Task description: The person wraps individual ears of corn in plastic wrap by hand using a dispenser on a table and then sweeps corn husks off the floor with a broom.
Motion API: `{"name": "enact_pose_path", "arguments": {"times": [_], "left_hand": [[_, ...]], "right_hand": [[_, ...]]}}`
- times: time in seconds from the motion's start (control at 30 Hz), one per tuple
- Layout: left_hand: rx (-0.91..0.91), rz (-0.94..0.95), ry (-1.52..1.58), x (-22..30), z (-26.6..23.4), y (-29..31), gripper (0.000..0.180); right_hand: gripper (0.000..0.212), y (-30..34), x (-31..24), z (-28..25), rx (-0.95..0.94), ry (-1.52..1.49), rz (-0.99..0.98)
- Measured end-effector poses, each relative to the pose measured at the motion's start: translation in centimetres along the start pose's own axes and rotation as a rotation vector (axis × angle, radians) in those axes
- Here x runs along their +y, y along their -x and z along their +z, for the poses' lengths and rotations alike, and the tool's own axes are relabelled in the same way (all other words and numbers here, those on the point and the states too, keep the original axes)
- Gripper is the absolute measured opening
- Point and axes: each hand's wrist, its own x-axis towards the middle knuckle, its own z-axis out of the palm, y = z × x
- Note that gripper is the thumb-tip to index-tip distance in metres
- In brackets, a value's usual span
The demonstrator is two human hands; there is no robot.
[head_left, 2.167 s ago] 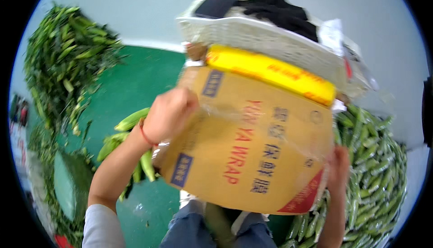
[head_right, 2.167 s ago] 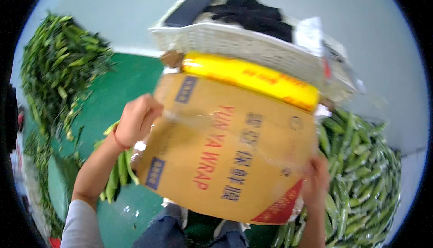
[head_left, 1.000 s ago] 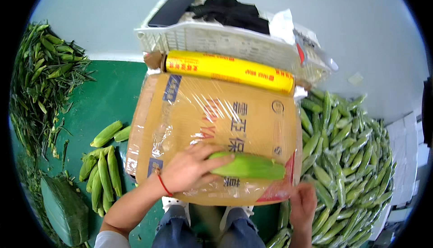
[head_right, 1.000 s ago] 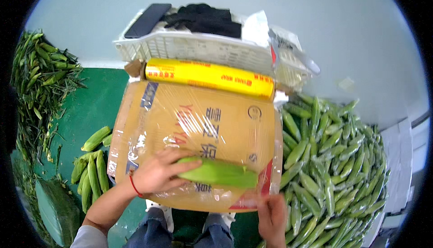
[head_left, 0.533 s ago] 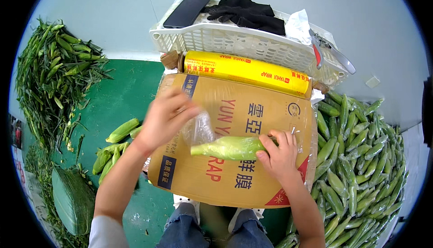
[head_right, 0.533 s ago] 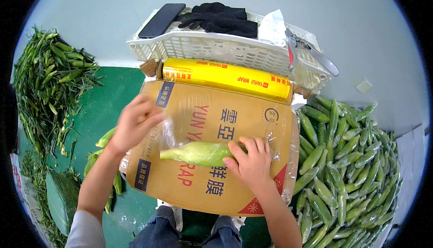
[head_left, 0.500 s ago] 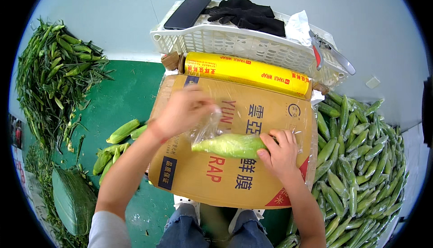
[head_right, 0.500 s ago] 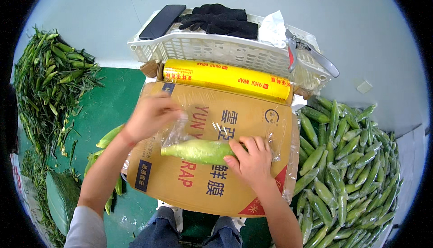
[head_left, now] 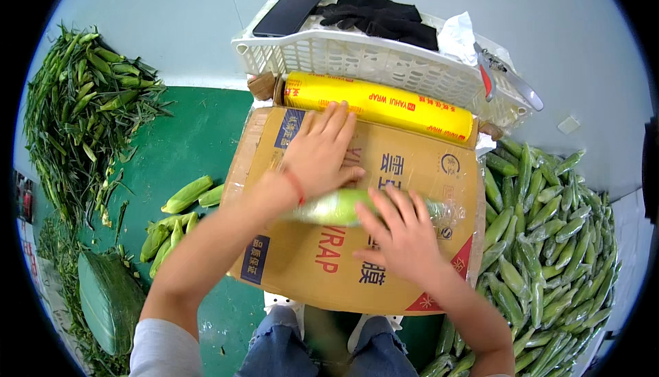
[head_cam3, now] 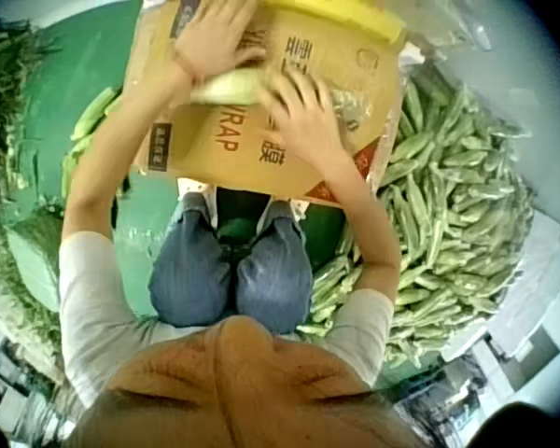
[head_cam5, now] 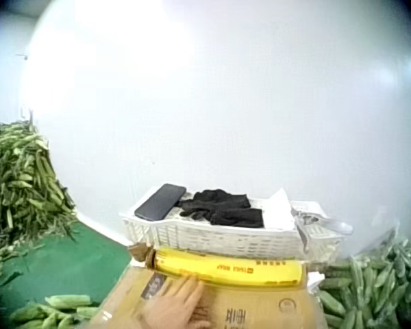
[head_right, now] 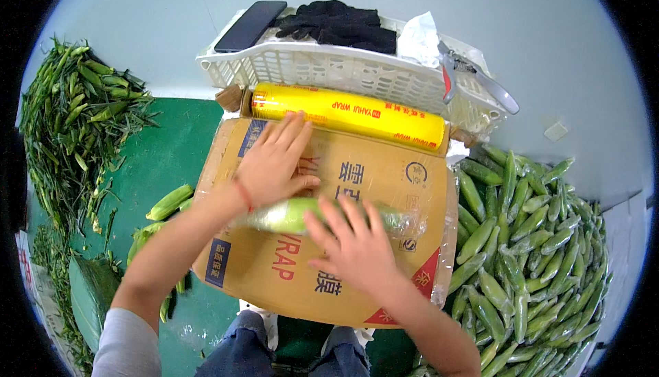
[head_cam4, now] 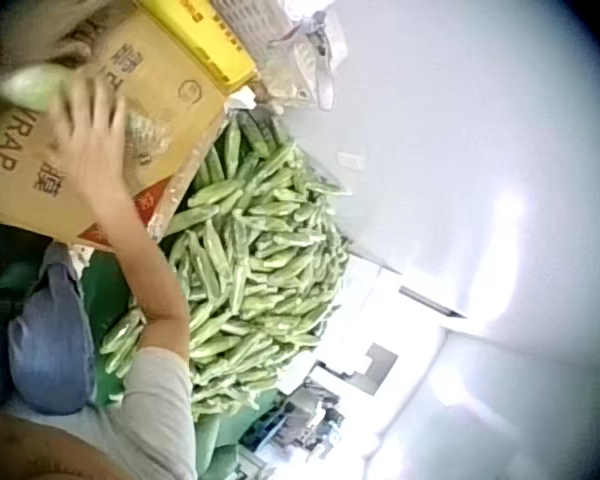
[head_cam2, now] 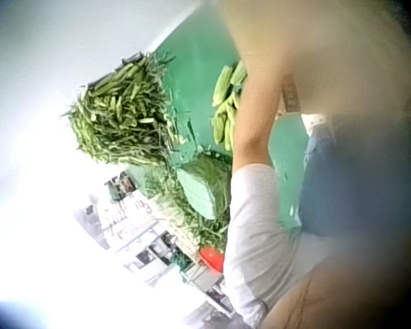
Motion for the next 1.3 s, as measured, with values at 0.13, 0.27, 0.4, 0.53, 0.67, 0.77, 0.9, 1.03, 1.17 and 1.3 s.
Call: {"name": "enact_pose_path", "arguments": {"times": [0.13, 0.27, 0.4, 0.53, 0.67, 0.77, 0.9, 1.03, 1.17, 1.3], "left_hand": [[-0.532, 0.082, 0.165, -0.8, 2.0, -4.4, 0.060], [-0.465, 0.208, 0.018, -1.2, 3.0, -3.3, 0.065], [-0.596, 0.103, 0.294, -0.7, -0.5, -4.3, 0.052], [-0.269, 0.108, 0.887, 4.6, -4.6, 2.0, 0.041], [0.057, 0.152, 0.763, 7.9, -6.1, 8.3, 0.067], [0.451, -0.287, 1.532, 9.9, -6.9, 6.7, 0.086], [0.322, -0.034, 2.715, 9.5, -4.9, 5.4, 0.078], [0.370, -0.769, 2.056, 8.4, -4.6, 6.5, 0.024], [0.561, -0.802, 1.615, 9.0, -3.5, 10.3, 0.019], [0.267, -0.860, 1.568, 8.5, -3.3, 16.4, 0.027]], "right_hand": [[0.064, -2.0, 3.9, 3.2, -0.177, -0.055, 0.084], [0.061, 0.4, -2.1, -0.8, -0.578, -0.268, 0.042], [0.066, 3.4, -6.1, -6.9, -0.961, -0.756, 0.157], [0.061, 9.9, -6.7, -4.8, -0.610, -1.799, 0.945], [0.067, 7.4, -7.9, -4.2, -0.641, -2.702, 1.267], [0.075, 5.7, -9.7, -3.1, -0.593, -3.084, 1.030], [0.070, 4.5, -12.0, -2.6, -0.398, -3.260, 0.782], [0.069, 6.6, -9.8, -3.0, -0.291, -2.910, 1.009], [0.063, 8.1, -5.9, -6.2, -0.229, -1.351, 1.017], [0.032, 8.9, -3.1, -8.4, 0.266, -0.989, 0.809]]}}
